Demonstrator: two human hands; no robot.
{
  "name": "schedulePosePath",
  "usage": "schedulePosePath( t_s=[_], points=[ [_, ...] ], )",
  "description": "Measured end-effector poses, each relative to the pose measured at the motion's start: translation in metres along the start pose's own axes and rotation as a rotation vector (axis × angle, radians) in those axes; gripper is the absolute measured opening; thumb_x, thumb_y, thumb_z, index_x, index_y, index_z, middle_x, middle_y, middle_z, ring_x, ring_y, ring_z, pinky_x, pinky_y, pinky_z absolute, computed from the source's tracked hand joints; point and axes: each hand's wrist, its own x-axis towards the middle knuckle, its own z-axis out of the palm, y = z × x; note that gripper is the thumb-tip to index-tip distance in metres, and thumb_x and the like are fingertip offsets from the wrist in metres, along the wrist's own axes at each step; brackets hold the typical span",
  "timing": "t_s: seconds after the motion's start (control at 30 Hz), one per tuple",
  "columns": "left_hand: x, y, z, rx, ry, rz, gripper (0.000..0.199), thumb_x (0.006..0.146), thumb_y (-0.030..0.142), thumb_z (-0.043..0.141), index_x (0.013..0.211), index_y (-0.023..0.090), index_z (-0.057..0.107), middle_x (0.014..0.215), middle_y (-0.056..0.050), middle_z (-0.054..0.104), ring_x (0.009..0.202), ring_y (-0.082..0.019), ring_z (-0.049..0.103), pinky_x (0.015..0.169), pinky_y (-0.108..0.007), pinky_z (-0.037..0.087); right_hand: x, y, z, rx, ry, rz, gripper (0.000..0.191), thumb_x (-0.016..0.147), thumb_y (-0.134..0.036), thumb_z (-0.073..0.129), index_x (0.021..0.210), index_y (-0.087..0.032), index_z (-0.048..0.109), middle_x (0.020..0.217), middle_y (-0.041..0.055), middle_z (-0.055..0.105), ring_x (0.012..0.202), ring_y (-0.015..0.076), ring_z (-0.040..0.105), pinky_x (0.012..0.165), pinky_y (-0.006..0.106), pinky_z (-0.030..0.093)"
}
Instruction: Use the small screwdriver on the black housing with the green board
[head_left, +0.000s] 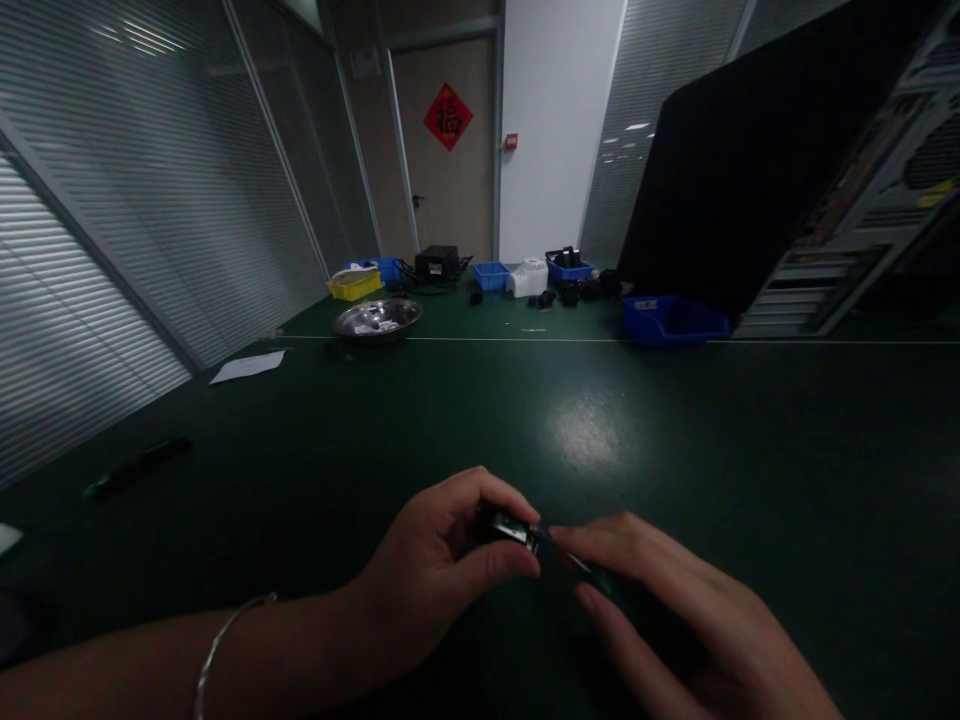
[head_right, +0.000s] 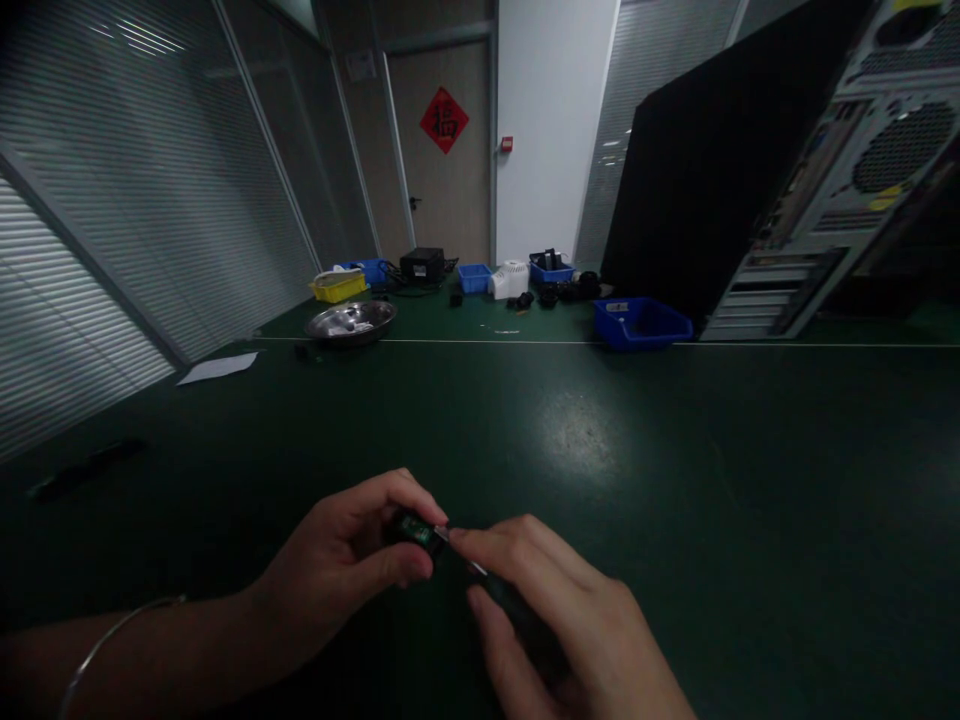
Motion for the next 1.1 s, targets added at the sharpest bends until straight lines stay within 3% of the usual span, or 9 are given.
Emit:
schedulePosePath(
  t_s=[0.13, 0.37, 0.6, 0.9, 1.1],
  points=[
    [-0.0001, 0.0027, -0.0012, 0.083, 0.059, 0.048, 0.013, 0.079, 0.021, 0.076, 0.090, 0.018, 0.070, 0.085, 0.000, 0.061, 0.080, -0.014, 0.056, 0.072, -0.026, 0.043, 0.0022, 0.0006, 0.0002, 0.021, -0.018, -0.024, 0.040, 0.087, -0.005, 0.055, 0.117, -0.032, 0.058, 0.100, -0.0015, 0.068, 0.088, 0.0134, 0.071, 0.076, 0.018, 0.059],
    [0.0002, 0.0030, -0.0016, 0.141, 0.028, 0.091, 0.013, 0.079, 0.020, 0.076, 0.091, 0.017, 0.073, 0.088, -0.003, 0.065, 0.085, -0.018, 0.060, 0.076, -0.029, 0.046, 0.0044, -0.0013, 0.0015, 0.044, -0.061, 0.013, 0.039, 0.088, -0.004, 0.054, 0.116, -0.030, 0.060, 0.099, 0.0000, 0.067, 0.084, 0.0131, 0.070, 0.070, 0.019, 0.059],
    [0.0006, 0.0040, 0.0040, -0.242, 0.013, -0.093, 0.012, 0.075, 0.013, 0.078, 0.087, 0.016, 0.074, 0.073, 0.001, 0.067, 0.060, -0.008, 0.062, 0.061, -0.020, 0.051, 0.0047, 0.0019, 0.0032, 0.088, -0.061, -0.012, 0.043, 0.088, -0.003, 0.055, 0.118, -0.033, 0.058, 0.099, -0.0020, 0.068, 0.085, 0.0114, 0.070, 0.073, 0.016, 0.057],
    [0.0051, -0.0025, 0.0033, -0.456, -0.033, -0.137, 0.015, 0.072, 0.018, 0.083, 0.084, 0.014, 0.075, 0.070, 0.000, 0.072, 0.058, -0.009, 0.067, 0.058, -0.019, 0.056, 0.0017, -0.0008, 0.0071, 0.153, -0.034, 0.001, 0.049, 0.085, 0.000, 0.055, 0.118, -0.036, 0.056, 0.097, -0.0057, 0.069, 0.086, 0.0106, 0.070, 0.075, 0.017, 0.056],
    [0.0032, -0.0011, 0.0039, -0.452, -0.016, -0.130, 0.017, 0.073, 0.016, 0.082, 0.086, 0.014, 0.071, 0.081, -0.003, 0.075, 0.067, -0.011, 0.070, 0.064, -0.022, 0.056, 0.0034, -0.0009, 0.0061, 0.135, -0.007, 0.053, 0.045, 0.086, -0.003, 0.056, 0.118, -0.036, 0.057, 0.097, -0.0065, 0.071, 0.084, 0.0098, 0.071, 0.075, 0.016, 0.057]
  ],
)
